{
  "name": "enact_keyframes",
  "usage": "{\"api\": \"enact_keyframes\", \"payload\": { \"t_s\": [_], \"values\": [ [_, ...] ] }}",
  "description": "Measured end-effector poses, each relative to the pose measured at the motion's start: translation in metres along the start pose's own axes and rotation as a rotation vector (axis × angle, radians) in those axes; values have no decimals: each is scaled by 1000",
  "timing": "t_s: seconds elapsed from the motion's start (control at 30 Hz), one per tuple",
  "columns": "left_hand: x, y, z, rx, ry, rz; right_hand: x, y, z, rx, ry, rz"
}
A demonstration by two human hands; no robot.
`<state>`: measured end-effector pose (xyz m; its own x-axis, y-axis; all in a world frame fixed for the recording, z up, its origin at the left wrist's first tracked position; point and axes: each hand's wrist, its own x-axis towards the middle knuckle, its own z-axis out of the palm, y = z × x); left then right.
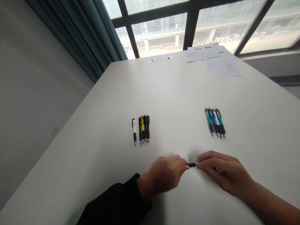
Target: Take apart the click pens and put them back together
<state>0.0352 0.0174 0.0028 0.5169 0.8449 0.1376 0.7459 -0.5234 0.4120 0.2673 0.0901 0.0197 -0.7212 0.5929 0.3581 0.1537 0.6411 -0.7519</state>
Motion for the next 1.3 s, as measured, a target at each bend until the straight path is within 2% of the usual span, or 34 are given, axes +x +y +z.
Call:
{"api": "enact_keyframes", "payload": {
  "t_s": [0.37, 0.63, 0.83, 1.03, 1.2, 1.3],
  "values": [
    [2, 2, -6, -89, 37, -22, -7, 6, 1, 29, -14, 155],
    [3, 3, -7, -72, 51, -54, 1, 14, -4, -144, 131, 155],
    [3, 3, -5, -60, 64, -49, -1, 26, 0, -282, 87, 129],
    [3, 3, -6, -67, 52, -42, 0, 29, 3, -346, 122, 164],
    [3, 3, -7, -66, 51, -54, 0, 24, 3, -330, 174, 176],
    [3, 3, -7, -65, 46, -70, -1, 16, -1, -218, 118, 139]
  ]
}}
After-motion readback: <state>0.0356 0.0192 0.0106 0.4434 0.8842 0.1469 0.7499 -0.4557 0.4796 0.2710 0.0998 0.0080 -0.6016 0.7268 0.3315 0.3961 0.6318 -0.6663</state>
